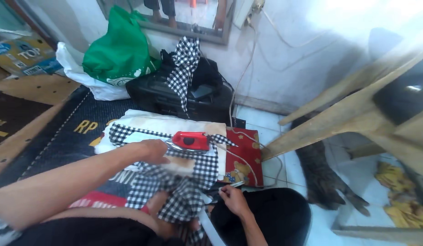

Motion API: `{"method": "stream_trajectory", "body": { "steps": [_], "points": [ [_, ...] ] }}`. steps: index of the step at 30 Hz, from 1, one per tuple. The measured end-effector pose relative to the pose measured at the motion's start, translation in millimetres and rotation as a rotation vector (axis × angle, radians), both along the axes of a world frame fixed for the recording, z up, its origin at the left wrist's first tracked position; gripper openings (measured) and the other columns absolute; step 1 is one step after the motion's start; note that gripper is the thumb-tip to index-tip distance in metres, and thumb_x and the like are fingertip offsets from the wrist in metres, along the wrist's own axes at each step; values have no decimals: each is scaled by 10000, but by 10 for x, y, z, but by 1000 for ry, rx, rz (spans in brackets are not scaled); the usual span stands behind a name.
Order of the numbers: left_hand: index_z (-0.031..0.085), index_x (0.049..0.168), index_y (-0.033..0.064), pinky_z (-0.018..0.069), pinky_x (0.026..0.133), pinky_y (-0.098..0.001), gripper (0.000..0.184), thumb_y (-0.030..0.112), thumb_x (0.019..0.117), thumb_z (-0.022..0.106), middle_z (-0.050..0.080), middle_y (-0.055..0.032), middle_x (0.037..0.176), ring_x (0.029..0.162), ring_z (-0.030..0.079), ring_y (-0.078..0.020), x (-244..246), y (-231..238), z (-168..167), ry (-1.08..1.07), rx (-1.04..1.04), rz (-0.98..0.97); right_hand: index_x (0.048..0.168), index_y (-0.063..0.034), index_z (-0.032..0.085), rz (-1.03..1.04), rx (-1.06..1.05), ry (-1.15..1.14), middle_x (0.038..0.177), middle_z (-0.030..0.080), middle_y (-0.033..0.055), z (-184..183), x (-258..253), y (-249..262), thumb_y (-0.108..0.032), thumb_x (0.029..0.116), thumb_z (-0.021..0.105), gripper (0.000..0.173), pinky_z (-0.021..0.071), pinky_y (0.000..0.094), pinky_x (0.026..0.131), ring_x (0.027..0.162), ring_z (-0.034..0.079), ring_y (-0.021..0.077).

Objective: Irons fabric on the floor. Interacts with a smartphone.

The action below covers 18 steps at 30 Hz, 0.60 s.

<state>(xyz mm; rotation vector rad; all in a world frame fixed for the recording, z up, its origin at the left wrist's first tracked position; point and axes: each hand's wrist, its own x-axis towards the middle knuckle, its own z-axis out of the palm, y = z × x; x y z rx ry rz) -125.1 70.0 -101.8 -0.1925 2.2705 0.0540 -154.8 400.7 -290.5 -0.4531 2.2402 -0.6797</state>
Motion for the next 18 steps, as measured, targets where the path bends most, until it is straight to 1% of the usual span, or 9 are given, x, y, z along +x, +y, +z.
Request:
{"method": "stream_trajectory", "body": {
  "steps": [3,4,6,7,9,12,14,15,18],
  "points": [
    [652,965,-77,482,858,-575,494,401,1052,559,645,-229,950,945,636,-387,-14,59,50,-5,4,-14,1291,-30,658,-16,-31,-6,1092,725,157,-3,5,12,-294,1057,570,364,534,457,964,1019,702,265],
    [651,965,-74,482,855,-574,497,406,1052,557,644,-230,947,943,636,-388,-15,90,64,-3,8,-20,1280,-18,663,-50,-97,-9,1073,726,157,9,20,30,-272,1052,583,351,544,434,939,985,705,251],
    [648,983,-90,476,867,-593,514,408,1058,544,644,-255,966,964,635,-410,-27,175,114,-8,41,-38,1229,18,680,-175,-323,10,1010,728,150,129,28,40,-216,1030,623,312,580,367,820,852,703,195],
    [645,996,-103,470,873,-610,519,402,1061,541,641,-271,974,969,631,-427,-37,233,138,-12,73,-48,1201,26,687,-221,-420,52,970,728,134,249,-4,22,-200,1023,631,294,583,338,770,795,692,162],
    [642,996,-117,464,875,-638,523,395,1056,555,639,-292,973,970,629,-453,-41,388,150,-20,141,-82,1161,35,696,-257,-544,172,904,723,105,549,-172,-73,-190,1013,632,276,585,315,720,742,680,128],
    [642,989,-118,467,856,-670,508,385,1038,594,642,-307,974,973,632,-484,-34,641,143,-28,234,-178,1150,35,690,-283,-634,235,897,698,82,1053,-609,-419,-194,1027,610,272,568,289,699,737,655,104],
    [650,979,-118,473,855,-669,514,392,1032,602,649,-305,974,973,637,-484,-30,782,153,-38,296,-241,1149,48,680,-336,-699,178,909,701,89,1252,-946,-755,-160,1035,604,249,581,267,709,749,671,97],
    [656,977,-122,471,856,-663,523,395,1033,601,651,-303,965,965,637,-480,-26,828,161,-44,335,-261,1153,60,670,-382,-722,119,906,702,95,1292,-1112,-944,-144,1042,596,244,574,256,690,737,671,98],
    [657,1000,-106,483,840,-652,506,394,1037,595,656,-288,954,952,645,-460,-25,880,166,-76,417,-242,1229,59,633,-536,-709,-110,973,705,121,1282,-1585,-1468,-201,1075,556,312,563,281,708,782,676,135]
  ]
}}
